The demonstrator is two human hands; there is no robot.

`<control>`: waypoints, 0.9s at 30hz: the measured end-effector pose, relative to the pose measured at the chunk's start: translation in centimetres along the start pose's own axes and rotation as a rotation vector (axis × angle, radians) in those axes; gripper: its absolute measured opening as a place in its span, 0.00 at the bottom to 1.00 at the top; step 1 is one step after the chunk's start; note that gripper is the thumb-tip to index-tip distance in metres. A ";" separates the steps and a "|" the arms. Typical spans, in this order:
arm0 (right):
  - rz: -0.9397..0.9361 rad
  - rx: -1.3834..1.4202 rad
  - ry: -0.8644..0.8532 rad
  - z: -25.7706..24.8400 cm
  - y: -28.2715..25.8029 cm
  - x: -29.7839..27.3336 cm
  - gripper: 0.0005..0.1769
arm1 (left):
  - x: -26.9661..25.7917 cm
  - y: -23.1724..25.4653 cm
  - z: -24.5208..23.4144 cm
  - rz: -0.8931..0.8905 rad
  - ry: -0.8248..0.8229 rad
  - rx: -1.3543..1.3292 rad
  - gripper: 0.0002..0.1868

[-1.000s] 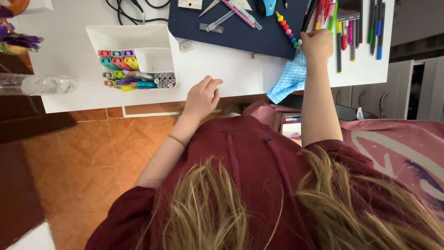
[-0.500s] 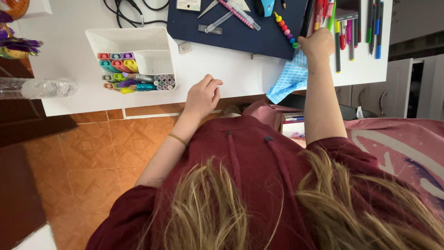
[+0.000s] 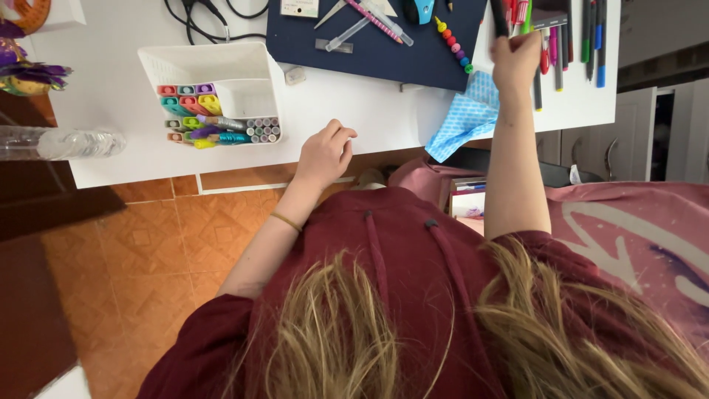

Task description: Sorting and placing various markers into a white plastic desk organizer.

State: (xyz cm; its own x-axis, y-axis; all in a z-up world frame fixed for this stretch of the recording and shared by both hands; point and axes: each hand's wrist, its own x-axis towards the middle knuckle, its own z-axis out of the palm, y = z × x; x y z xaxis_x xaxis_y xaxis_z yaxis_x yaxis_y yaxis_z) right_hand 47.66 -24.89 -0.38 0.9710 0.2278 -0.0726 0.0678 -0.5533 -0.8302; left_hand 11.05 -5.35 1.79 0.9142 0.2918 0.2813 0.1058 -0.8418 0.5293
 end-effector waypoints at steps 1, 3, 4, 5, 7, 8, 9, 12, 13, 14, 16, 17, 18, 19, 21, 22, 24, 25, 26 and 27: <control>-0.002 0.001 0.001 -0.3 0.5 0.4 0.10 | 0.0 0.0 0.0 0.002 0.002 0.001 0.07; -0.047 0.024 0.136 -0.6 1.5 1.1 0.07 | -0.3 0.0 0.0 -0.001 -0.005 0.002 0.07; -0.048 0.024 0.132 -0.9 2.1 1.5 0.07 | -0.6 0.0 0.0 -0.005 -0.004 0.004 0.07; -0.170 0.036 0.224 -1.3 2.8 1.8 0.06 | -0.9 -0.1 0.0 -0.009 -0.022 0.001 0.08; -0.297 0.052 0.308 -1.9 3.0 1.9 0.06 | -1.6 -0.3 -0.4 -0.019 -0.036 0.002 0.08; -0.354 0.081 0.314 -2.5 2.7 1.5 0.06 | -2.1 -0.5 -0.6 -0.021 -0.041 0.007 0.09; -0.410 0.110 0.319 -3.0 2.4 1.1 0.06 | -2.6 -0.7 -0.8 -0.023 -0.046 0.011 0.10; -0.578 0.144 0.381 -4.1 -0.6 -1.7 0.08 | -4.3 -0.9 -3.5 -0.163 -0.099 -0.014 0.12; -0.579 0.145 0.376 -4.2 -2.3 -3.6 0.08 | -5.4 -1.2 -4.3 -0.169 -0.099 -0.014 0.12; -0.627 0.187 0.313 -4.4 -4.1 -5.3 0.08 | -6.3 -1.7 -5.0 -0.201 -0.023 0.014 0.12; -0.677 0.230 0.246 -4.0 -6.8 -8.2 0.08 | -8.4 -2.9 -6.5 -0.237 0.055 0.043 0.12; -0.713 0.322 0.142 -3.4 -7.7 -9.3 0.08 | -9.5 -3.6 -7.1 -0.274 0.129 0.043 0.12; -0.745 0.413 0.037 -2.8 -8.6 -10.6 0.08 | -10.7 -4.4 -7.8 -0.312 0.199 0.042 0.12; -0.743 0.414 0.034 -1.8 -10.2 -12.5 0.08 | -11.2 -4.9 -9.0 -0.316 0.198 0.043 0.12; -0.743 0.426 -0.075 0.2 -13.5 -16.3 0.11 | -12.2 -5.9 -11.5 -0.342 0.345 0.014 0.12; -0.742 0.425 -0.077 1.4 -14.4 -17.6 0.11 | -12.3 -6.4 -12.5 -0.344 0.344 0.013 0.12; -0.750 0.419 -0.216 3.8 -16.1 -20.3 0.04 | -12.3 -7.5 -14.5 -0.271 0.505 0.250 0.14; -0.749 0.419 -0.215 5.0 -16.9 -21.7 0.04 | -12.3 -8.3 -15.1 -0.271 0.504 0.249 0.14; -0.718 0.391 -0.272 6.1 -17.7 -23.1 0.03 | -12.3 -9.0 -15.5 -0.252 0.504 0.360 0.13; -0.686 0.363 -0.328 7.2 -18.4 -24.4 0.03 | -12.3 -9.7 -16.0 -0.232 0.503 0.470 0.13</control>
State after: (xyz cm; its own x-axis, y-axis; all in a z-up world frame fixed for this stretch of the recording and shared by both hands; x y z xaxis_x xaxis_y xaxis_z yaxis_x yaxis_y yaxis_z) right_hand 21.03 -14.47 12.72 0.6221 0.6715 0.4026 0.4859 0.0721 -0.8710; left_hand -7.46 6.50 5.96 0.5692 0.5646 0.5977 0.5353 -0.8062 0.2518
